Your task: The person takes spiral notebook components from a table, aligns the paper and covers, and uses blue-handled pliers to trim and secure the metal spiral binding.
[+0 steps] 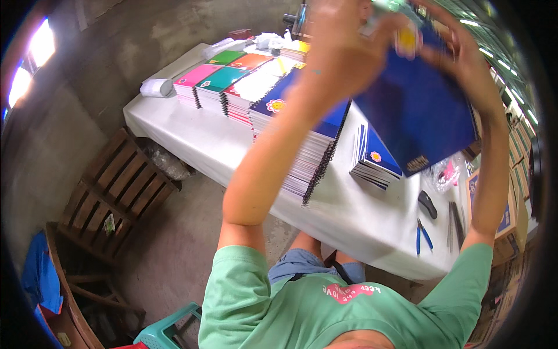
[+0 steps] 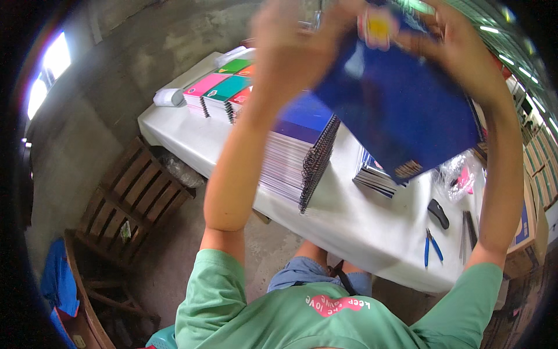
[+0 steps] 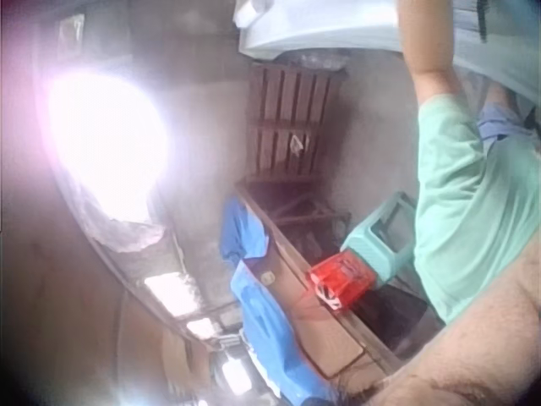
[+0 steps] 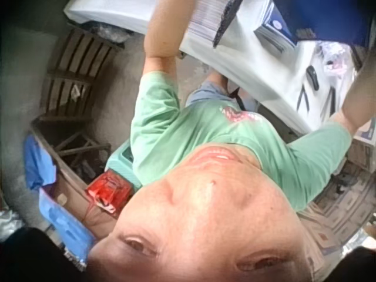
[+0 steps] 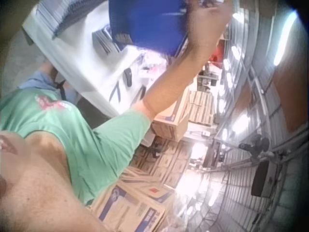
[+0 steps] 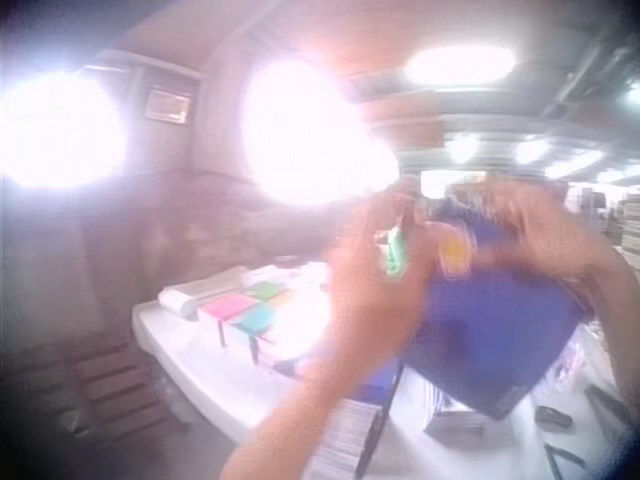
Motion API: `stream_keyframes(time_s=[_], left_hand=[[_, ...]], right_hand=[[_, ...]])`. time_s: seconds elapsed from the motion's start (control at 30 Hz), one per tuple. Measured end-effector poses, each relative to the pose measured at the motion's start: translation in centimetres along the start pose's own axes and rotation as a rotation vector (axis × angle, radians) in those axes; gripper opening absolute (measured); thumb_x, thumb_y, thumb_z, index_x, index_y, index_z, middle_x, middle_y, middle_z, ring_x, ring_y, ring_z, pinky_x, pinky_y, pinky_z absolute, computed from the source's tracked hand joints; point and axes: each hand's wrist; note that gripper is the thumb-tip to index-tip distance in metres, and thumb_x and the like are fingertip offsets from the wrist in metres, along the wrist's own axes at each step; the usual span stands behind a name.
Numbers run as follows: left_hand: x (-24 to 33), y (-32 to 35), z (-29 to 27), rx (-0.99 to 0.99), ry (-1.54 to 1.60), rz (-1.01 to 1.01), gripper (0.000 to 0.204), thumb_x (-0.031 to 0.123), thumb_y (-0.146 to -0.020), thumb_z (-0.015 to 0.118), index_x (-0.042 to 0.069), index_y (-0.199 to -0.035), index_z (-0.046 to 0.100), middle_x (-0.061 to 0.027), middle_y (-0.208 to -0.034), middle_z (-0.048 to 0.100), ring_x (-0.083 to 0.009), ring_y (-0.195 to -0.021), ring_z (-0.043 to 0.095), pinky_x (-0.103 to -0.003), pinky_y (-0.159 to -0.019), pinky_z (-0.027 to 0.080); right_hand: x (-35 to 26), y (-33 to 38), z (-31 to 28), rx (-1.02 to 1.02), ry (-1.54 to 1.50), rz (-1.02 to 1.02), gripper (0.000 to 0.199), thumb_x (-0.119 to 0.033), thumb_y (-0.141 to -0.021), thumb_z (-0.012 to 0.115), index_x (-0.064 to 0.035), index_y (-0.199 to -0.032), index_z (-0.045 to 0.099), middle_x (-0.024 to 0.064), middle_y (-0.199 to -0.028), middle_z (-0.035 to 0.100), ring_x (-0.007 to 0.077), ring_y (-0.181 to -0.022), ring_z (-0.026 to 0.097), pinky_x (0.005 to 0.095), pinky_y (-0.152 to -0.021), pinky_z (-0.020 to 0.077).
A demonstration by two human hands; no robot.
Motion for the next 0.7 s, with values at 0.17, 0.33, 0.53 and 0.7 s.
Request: stream_keyframes(time_s=[0.17,0.33,0.53,0.7], left_hand=[[-4.5,5.2,-8.2,0.237,0.043,-0.381,0.046,0.036,-0.096,0.042,0.001,-0.122,0.053,-0.013,-0.121,0.054,-0.0222,-0.108,0.053,-0.033,-0.094,0.039],[-7.1,14.0,-7.0,0.317,0.059,-0.726,0.062,0.05,-0.098,0.029,-0.002,-0.127,0.047,-0.0155,-0.128,0.049,-0.0254,-0.121,0.043,-0.033,-0.104,0.027],[-7.6,15.6,-3.6,0.35,-0.03,-0.628,0.041,0.036,-0.101,0.034,0.001,-0.113,0.052,-0.0084,-0.113,0.053,-0.016,-0.103,0.047,-0.029,-0.092,0.035],[-8.8,16.5,-3.5,0.453,-0.007,-0.485,0.037,0.035,-0.101,0.032,0.003,-0.112,0.046,-0.0122,-0.116,0.051,-0.0218,-0.114,0.045,-0.036,-0.1,0.033]], right_hand=[[3.1,-2.8,5.0,0.15,-0.852,0.343,0.08,-0.033,-0.079,0.07,-0.002,-0.133,0.02,0.0214,-0.125,0.038,0.0253,-0.105,0.041,0.0352,-0.089,0.0354],[11.4,0.5,16.5,-0.165,-0.278,0.724,0.068,-0.048,-0.072,0.075,-0.0064,-0.121,0.051,0.0036,-0.072,0.059,0.0082,-0.042,0.048,0.0234,-0.037,0.0398],[14.5,1.0,15.5,-0.316,-0.145,0.656,0.081,-0.067,-0.07,0.065,-0.0041,-0.121,0.057,0.0065,-0.072,0.06,0.0088,-0.052,0.048,0.0239,-0.047,0.0396],[15.6,0.3,17.7,-0.019,0.073,0.475,0.086,-0.076,-0.081,0.035,-0.0013,-0.113,0.062,0.017,-0.095,0.067,0.0224,-0.081,0.065,0.0332,-0.074,0.0509]])
Point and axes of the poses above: each hand's wrist, its own y-axis away from the middle knuckle, its own z-axis out of the palm, x = y × z
